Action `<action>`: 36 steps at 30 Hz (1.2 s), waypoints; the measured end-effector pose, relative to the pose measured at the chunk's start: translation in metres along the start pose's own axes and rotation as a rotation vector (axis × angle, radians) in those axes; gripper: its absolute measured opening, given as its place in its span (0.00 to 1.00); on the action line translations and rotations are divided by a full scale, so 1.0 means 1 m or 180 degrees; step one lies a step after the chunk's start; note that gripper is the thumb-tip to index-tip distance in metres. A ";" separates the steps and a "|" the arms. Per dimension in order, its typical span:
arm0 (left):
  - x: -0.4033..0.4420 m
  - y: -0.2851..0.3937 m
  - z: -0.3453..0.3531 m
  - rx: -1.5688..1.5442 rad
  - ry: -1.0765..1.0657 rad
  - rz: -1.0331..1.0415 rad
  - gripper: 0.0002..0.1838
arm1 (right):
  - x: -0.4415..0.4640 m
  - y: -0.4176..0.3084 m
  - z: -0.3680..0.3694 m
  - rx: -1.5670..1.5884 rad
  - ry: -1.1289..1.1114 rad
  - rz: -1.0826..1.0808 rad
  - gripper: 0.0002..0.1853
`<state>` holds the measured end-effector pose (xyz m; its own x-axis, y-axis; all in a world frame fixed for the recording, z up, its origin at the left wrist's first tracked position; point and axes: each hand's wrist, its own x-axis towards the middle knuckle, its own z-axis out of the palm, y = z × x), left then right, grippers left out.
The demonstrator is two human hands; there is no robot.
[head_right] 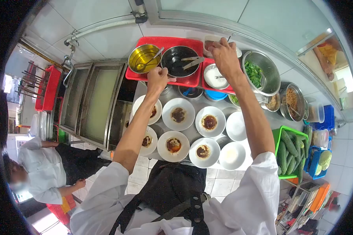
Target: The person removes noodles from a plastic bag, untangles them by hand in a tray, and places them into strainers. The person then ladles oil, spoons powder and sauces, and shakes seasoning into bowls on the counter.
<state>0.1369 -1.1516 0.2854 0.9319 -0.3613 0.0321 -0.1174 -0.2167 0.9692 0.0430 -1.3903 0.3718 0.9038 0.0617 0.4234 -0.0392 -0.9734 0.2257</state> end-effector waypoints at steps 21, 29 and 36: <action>-0.148 -0.011 -0.108 0.0020 -0.0754 0.1066 0.39 | -0.063 -0.217 -0.092 0.1892 -0.0451 0.0009 0.13; -0.181 -0.056 -0.132 0.0354 -0.0137 0.1089 0.41 | -0.068 -0.246 -0.056 0.3109 -0.0758 0.0660 0.07; -0.184 -0.072 -0.148 0.0458 0.0235 0.1053 0.40 | -0.074 -0.271 -0.021 0.3537 -0.0917 0.1910 0.06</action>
<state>0.0248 -0.9352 0.2456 0.8571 -0.3679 0.3606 -0.4586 -0.2262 0.8593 -0.0220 -1.1266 0.2979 0.9325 -0.3598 -0.0303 -0.2207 -0.5015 -0.8366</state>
